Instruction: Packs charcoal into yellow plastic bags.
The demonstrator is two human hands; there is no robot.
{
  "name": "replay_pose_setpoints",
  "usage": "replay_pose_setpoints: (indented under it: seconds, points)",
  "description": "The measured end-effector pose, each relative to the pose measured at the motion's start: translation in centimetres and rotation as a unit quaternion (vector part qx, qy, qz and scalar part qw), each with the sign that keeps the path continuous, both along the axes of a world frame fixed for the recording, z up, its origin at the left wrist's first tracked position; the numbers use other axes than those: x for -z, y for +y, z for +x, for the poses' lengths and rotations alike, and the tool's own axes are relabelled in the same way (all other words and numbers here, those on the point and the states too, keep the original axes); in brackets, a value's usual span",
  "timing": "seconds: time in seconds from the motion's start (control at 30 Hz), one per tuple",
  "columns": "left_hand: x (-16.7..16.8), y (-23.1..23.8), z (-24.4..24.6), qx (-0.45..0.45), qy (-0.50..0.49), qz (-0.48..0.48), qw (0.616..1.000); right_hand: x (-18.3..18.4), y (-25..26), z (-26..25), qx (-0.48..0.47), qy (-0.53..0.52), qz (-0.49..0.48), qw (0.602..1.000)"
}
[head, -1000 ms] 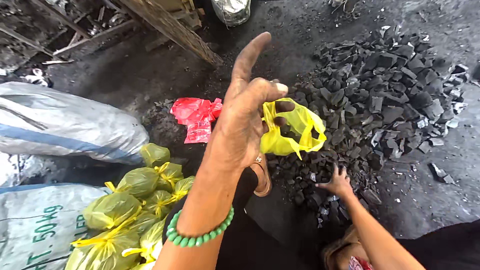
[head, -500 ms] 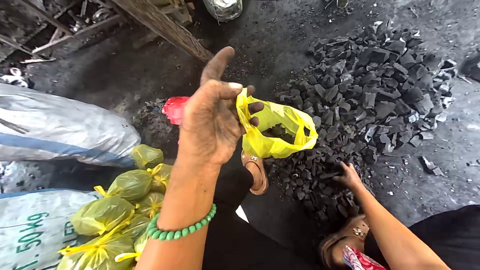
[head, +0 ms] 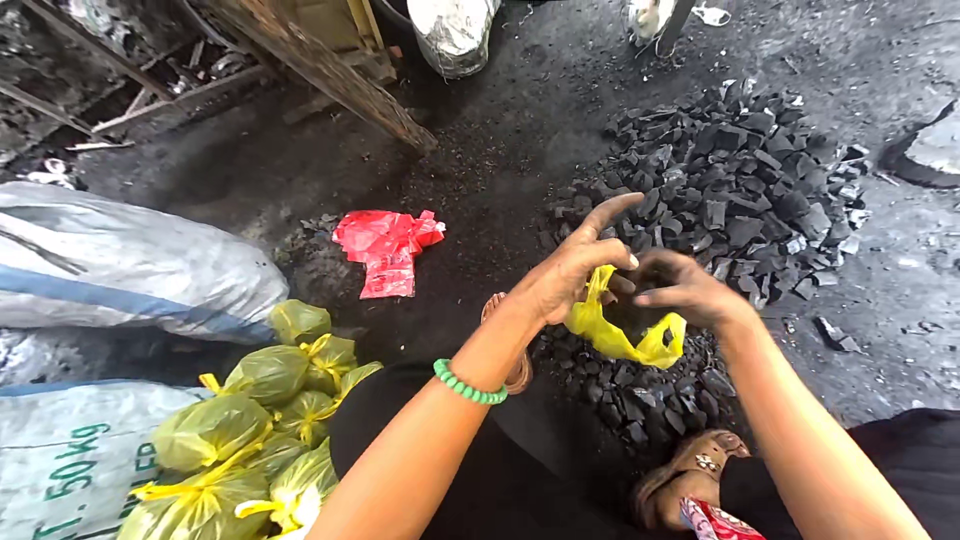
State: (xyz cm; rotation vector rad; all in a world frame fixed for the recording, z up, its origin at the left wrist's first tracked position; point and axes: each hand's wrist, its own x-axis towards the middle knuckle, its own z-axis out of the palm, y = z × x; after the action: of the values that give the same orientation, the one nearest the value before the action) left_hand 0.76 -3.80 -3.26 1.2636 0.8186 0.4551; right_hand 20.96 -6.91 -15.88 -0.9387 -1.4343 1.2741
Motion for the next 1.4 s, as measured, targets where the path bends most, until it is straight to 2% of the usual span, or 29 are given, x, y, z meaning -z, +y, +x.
replay_pose_setpoints:
  seconds: [0.03, 0.1, 0.13, 0.17, 0.2, 0.27, 0.3, 0.33, 0.37, 0.4, 0.43, 0.5, 0.53, 0.57, 0.63, 0.73, 0.87, 1.03, 1.17, 1.23, 1.33, 1.4]
  points:
    - [0.0, 0.0, 0.2, 0.009, -0.009, -0.004, 1.0, -0.7, 0.1, -1.5, 0.021, -0.144, 0.017, 0.989]
    - [-0.1, -0.1, 0.3, -0.002, -0.023, -0.007, 1.0, -0.8, 0.0, -4.1, -0.003, -0.407, 0.041, 0.912]
    - [-0.2, 0.0, 0.3, -0.016, -0.03, -0.006, 0.999, -0.8, -0.1, -4.7, -0.042, -0.479, 0.022, 0.877]
    - [-0.3, 0.2, 0.2, -0.031, -0.033, -0.002, 0.999, -0.9, -0.2, -4.7, -0.071, -0.5, 0.007, 0.863]
    - [-0.5, 0.3, 0.1, -0.05, -0.034, 0.004, 0.998, -1.2, -0.1, -4.2, -0.079, -0.48, 0.017, 0.874]
    - [-1.1, 0.5, -0.4, -0.098, -0.029, 0.018, 0.995, -1.2, 0.1, -1.9, -0.015, -0.325, 0.082, 0.942]
    - [-1.5, 0.6, -0.8, -0.119, -0.027, 0.026, 0.992, -0.8, 0.1, -0.6, 0.046, -0.209, 0.086, 0.973]
    - [-2.0, 0.7, -1.3, -0.137, -0.028, 0.035, 0.99, 0.1, 0.4, 0.5, 0.123, -0.094, 0.068, 0.986]
    - [-2.7, 0.7, -1.7, -0.157, -0.033, 0.05, 0.986, 1.6, 0.6, 1.4, 0.201, -0.027, 0.033, 0.979]
    - [-3.4, 0.6, -2.1, -0.174, -0.039, 0.068, 0.982, 3.8, 0.6, 2.3, 0.252, -0.047, -0.011, 0.967]
    - [-4.0, 0.6, -2.5, -0.185, -0.046, 0.089, 0.978, 6.5, 0.2, 2.8, 0.26, -0.131, -0.064, 0.955]
    - [-4.8, 0.6, -3.2, -0.198, -0.066, 0.118, 0.971, 12.5, -1.1, 1.8, 0.161, -0.318, -0.174, 0.918]
    - [-5.0, 0.5, -3.6, -0.199, -0.078, 0.126, 0.969, 15.1, -2.0, 0.2, 0.112, -0.391, -0.219, 0.887]
    - [-5.1, 0.2, -4.0, -0.205, -0.087, 0.127, 0.967, 17.1, -2.9, -1.7, 0.091, -0.439, -0.252, 0.858]
    - [-5.2, -0.6, -4.9, -0.214, -0.097, 0.12, 0.965, 19.6, -4.5, -5.7, 0.107, -0.476, -0.28, 0.827]
    - [-5.3, -0.6, -5.7, -0.251, -0.095, 0.131, 0.954, 20.2, -5.4, -8.0, 0.095, -0.516, -0.278, 0.804]
    - [-5.5, -1.5, -7.8, -0.272, -0.099, 0.136, 0.947, 19.7, -5.7, -3.6, -0.012, -0.569, -0.257, 0.781]
    - [-5.2, -1.6, -8.6, -0.263, -0.116, 0.106, 0.952, 20.0, -5.6, -4.8, 0.005, -0.566, -0.339, 0.751]
    - [-5.0, -0.5, -7.4, -0.264, -0.103, 0.088, 0.955, 20.0, -4.0, -3.1, -0.055, -0.549, -0.326, 0.767]
    - [-4.7, 0.9, -6.8, -0.248, -0.092, 0.082, 0.961, 19.7, -3.4, -1.4, -0.067, -0.523, -0.306, 0.793]
    - [-3.9, 1.0, -5.9, -0.214, -0.077, 0.066, 0.972, 19.2, -3.5, 1.4, 0.027, -0.409, -0.255, 0.876]
    - [-3.2, 0.7, -4.8, -0.194, -0.054, 0.067, 0.977, 16.7, -3.4, 2.7, 0.102, -0.299, -0.251, 0.915]
